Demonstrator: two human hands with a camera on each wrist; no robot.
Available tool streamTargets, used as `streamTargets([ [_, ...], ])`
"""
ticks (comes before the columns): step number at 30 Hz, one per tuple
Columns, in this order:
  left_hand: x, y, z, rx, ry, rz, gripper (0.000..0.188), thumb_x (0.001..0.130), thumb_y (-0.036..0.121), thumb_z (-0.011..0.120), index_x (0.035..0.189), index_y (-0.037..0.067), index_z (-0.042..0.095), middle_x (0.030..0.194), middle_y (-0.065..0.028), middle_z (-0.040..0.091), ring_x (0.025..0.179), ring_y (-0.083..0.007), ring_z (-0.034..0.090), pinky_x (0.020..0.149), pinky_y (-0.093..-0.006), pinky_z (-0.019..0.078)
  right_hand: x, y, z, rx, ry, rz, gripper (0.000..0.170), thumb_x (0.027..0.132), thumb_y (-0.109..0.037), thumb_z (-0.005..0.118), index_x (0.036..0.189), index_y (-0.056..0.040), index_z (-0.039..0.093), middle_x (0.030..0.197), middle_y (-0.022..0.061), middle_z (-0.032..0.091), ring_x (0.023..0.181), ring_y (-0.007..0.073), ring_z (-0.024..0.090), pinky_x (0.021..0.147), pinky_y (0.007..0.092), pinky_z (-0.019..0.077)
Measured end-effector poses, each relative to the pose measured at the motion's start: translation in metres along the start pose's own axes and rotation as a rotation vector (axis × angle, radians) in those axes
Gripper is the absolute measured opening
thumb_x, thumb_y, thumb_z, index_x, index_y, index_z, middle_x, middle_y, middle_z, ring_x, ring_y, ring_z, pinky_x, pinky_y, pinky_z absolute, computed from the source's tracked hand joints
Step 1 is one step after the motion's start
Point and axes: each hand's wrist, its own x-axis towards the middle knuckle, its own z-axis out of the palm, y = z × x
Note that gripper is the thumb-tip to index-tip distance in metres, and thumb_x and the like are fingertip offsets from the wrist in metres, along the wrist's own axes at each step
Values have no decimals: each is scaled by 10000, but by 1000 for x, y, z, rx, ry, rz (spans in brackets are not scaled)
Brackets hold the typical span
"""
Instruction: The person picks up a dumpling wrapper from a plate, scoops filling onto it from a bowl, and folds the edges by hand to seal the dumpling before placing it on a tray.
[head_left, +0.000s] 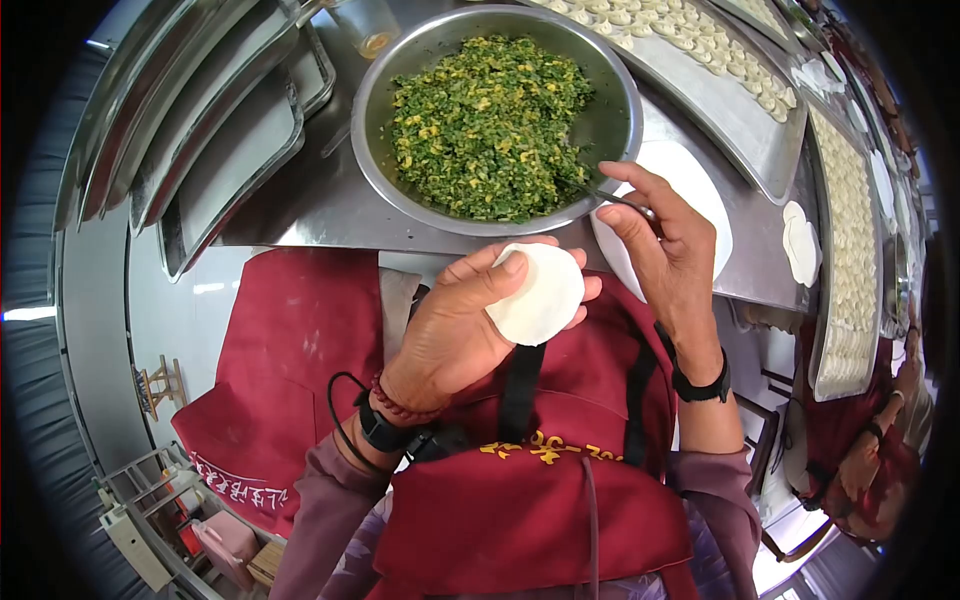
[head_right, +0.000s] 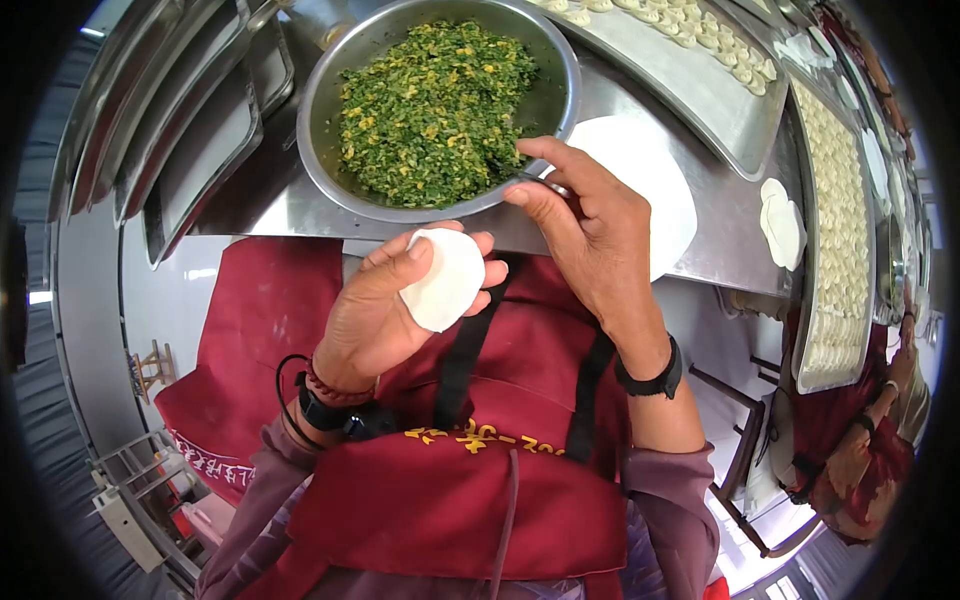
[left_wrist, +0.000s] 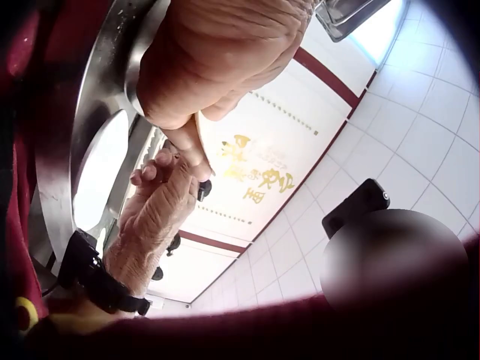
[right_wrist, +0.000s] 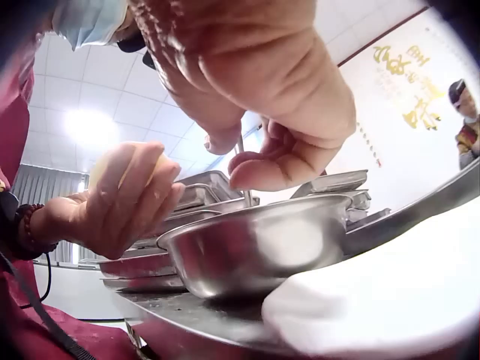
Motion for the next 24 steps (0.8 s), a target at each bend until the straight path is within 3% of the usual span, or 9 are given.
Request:
streamTargets([
  [4,-3,18,3,-25,-20,97,348,962,199,584,1257,19,541,1269,-205,577,1173,-401,574,986,-520,489,13,-1,2,-138,-37,-176,159,888,-147,699,1004,-39,713,858,87,711,733,147,658,661,270,511],
  [7,-8,29,8,37,88,175,339,968,208,575,1244,14,544,1249,-203,583,1188,-402,562,1002,-528,473,12,-8,-8,-98,8,-63,159,911,-151,674,996,-22,711,842,68,710,727,137,649,665,266,509],
  [11,-13,34,7,14,158,241,356,966,189,580,1226,-47,520,1233,-214,576,1210,-412,537,1053,-555,424,23,-36,-27,30,147,225,275,973,-263,602,962,-15,719,706,15,617,617,52,520,547,215,414],
  [12,-12,34,6,0,158,248,355,964,185,584,1220,-53,520,1236,-215,574,1211,-414,535,1056,-559,421,28,-32,-23,9,215,170,323,978,-309,592,951,-14,721,661,7,569,566,34,462,501,203,362],
  [16,-11,35,2,-24,171,282,378,972,180,564,1238,-79,490,1277,-233,543,1234,-426,510,1076,-570,398,43,-17,-14,-169,217,118,338,983,-311,581,953,0,709,619,11,569,513,46,463,476,211,367],
  [20,-12,39,5,-46,202,293,450,1001,198,491,1305,-120,398,1346,-269,475,1290,-447,442,1107,-577,352,46,-4,2,11,96,224,336,990,-307,564,965,0,701,627,23,583,520,50,490,476,209,386],
  [24,-11,41,5,-81,157,289,502,1014,218,446,1334,-152,334,1376,-289,433,1333,-468,372,1133,-587,296,42,3,4,170,148,319,346,997,-314,541,986,-8,700,678,29,613,544,50,511,474,203,385],
])
